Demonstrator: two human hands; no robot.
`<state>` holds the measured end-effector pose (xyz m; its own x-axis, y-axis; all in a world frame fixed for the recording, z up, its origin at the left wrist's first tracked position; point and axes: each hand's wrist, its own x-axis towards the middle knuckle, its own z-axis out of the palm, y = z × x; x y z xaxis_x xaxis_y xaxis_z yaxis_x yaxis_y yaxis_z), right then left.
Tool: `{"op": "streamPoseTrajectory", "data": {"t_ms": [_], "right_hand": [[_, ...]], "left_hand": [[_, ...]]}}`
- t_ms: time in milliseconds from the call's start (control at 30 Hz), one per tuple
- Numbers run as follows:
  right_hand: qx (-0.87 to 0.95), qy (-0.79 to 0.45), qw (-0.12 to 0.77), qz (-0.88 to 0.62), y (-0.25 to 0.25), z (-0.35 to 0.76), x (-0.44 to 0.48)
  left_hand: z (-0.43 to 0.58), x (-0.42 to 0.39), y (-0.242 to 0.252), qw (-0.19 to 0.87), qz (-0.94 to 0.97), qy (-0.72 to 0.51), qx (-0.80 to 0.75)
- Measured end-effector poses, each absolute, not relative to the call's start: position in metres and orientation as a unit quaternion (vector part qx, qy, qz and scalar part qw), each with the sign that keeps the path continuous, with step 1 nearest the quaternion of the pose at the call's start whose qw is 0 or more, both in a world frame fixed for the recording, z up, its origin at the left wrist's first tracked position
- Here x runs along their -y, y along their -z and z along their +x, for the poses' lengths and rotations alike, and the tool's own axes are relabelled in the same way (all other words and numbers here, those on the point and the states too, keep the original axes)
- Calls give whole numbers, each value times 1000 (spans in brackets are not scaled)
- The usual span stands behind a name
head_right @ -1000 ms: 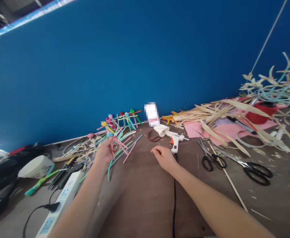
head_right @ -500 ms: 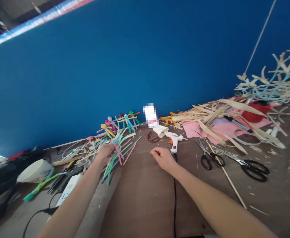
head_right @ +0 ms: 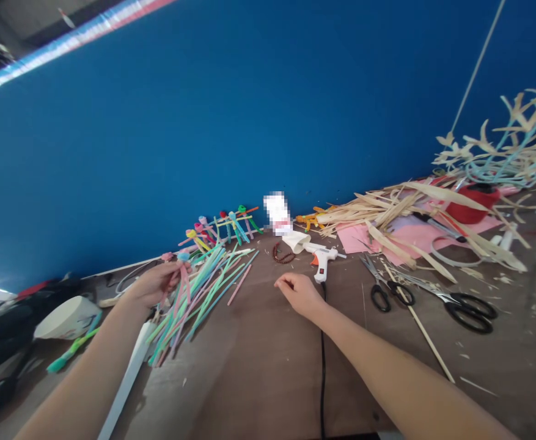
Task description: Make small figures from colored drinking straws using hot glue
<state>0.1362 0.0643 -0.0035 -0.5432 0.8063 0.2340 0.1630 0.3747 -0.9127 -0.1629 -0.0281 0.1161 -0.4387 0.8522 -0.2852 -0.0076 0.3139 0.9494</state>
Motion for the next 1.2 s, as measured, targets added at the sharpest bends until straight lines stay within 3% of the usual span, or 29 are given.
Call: {"op": "streamPoseTrajectory", "data": {"t_ms": [200,367,500,767,933,1033,1200], "right_hand": [[729,-492,354,-318,-2,136,-61],[602,-670,332,-282,-8,135,-57],[480,-758,377,-230,-13,139,-65],[382,-761,449,-271,-14,149,-85],[364,-763,455,-280,-12,152,-89],[388,-781,407,-272,-14,155,-89],[473,-807,230,-267,-14,148,-75]], "left_hand": [[-131,33,-118,497,265,-533,-632],[-70,25,-93,577,259,-552,-543],[-24,11,-63,650,243,-548,-468],[11,-10,-21,707,217,-560,-373],[4,-11,-10,656,198,-624,-376],[-1,-8,-8,642,176,-662,-344],[2,-2,-8,657,201,-654,-316]]}}
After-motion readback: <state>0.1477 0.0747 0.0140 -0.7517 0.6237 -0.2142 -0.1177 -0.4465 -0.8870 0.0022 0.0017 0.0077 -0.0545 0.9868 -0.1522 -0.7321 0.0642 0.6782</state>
